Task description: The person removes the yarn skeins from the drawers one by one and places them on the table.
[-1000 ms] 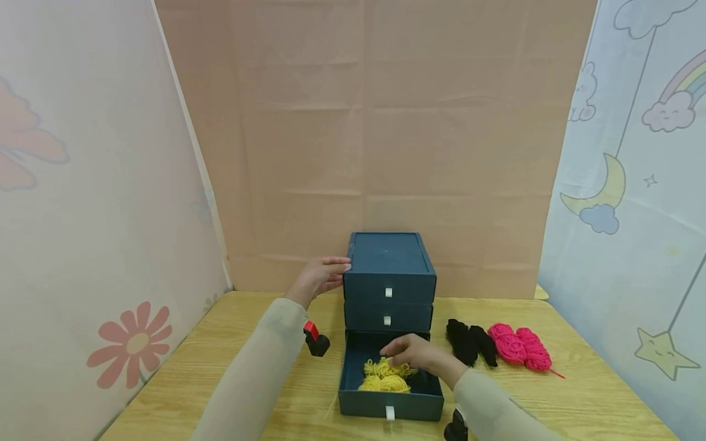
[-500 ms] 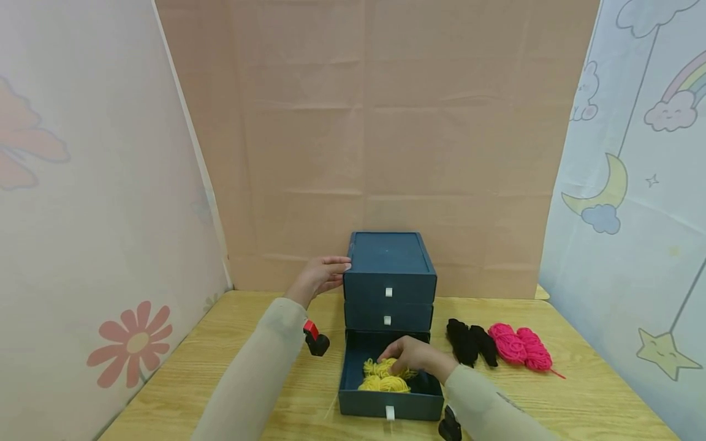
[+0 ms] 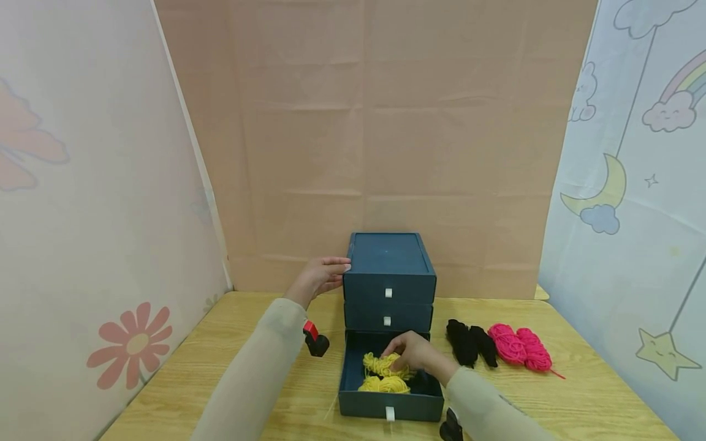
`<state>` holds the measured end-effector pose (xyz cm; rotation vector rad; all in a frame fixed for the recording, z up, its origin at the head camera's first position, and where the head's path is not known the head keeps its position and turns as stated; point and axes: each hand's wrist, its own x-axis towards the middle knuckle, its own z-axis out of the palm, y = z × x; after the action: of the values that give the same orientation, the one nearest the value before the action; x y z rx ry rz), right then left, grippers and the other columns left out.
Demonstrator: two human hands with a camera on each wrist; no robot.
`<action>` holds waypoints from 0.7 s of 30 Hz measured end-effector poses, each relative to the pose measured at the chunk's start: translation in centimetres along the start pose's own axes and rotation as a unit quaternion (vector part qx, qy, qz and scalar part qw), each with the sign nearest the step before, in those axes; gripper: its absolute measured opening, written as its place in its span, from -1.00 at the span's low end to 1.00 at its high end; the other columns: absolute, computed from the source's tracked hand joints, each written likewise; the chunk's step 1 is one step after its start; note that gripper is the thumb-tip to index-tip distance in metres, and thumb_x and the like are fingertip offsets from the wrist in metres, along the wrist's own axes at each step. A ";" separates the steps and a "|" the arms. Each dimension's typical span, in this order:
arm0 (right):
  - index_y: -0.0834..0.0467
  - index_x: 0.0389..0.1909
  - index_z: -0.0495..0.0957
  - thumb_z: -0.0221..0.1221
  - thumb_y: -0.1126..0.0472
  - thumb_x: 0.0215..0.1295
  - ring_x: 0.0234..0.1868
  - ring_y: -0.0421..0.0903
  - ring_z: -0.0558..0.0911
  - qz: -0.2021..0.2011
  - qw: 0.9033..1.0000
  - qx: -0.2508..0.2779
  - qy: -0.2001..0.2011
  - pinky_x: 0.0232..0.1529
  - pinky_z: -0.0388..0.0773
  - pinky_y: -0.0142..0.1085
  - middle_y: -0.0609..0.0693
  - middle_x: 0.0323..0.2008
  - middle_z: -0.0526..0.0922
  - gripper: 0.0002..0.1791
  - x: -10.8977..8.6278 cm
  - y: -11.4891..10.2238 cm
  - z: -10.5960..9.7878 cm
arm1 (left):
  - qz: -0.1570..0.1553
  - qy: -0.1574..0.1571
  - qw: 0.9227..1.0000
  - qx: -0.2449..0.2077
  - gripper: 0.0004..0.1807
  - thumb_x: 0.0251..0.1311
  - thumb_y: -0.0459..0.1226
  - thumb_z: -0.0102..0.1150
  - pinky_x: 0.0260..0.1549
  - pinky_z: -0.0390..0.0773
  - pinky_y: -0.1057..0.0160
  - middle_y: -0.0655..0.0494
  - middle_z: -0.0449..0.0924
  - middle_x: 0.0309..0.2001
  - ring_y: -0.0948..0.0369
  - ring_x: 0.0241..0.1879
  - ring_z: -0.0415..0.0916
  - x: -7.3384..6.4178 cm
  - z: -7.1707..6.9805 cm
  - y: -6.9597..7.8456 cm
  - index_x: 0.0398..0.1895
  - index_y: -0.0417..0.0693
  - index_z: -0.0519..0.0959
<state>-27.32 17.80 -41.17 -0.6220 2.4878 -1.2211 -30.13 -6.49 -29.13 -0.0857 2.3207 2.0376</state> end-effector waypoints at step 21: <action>0.26 -0.17 0.48 0.26 0.19 0.13 -0.11 -0.03 0.52 -0.035 0.976 0.178 0.123 -0.09 0.53 -0.07 0.14 -0.04 0.45 -0.70 -7.4 -2.8 -7.1 | -0.006 -0.004 1.000 -0.024 -0.72 0.14 -0.26 0.23 -0.03 0.51 0.18 0.00 0.53 -0.15 0.16 -0.31 0.48 0.1 0.1 0.1 -0.06 -0.05 0.61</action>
<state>-23.37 24.72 -34.14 -0.4902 2.3571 -1.8135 -30.28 -6.39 -29.06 -0.0927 2.2608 2.0850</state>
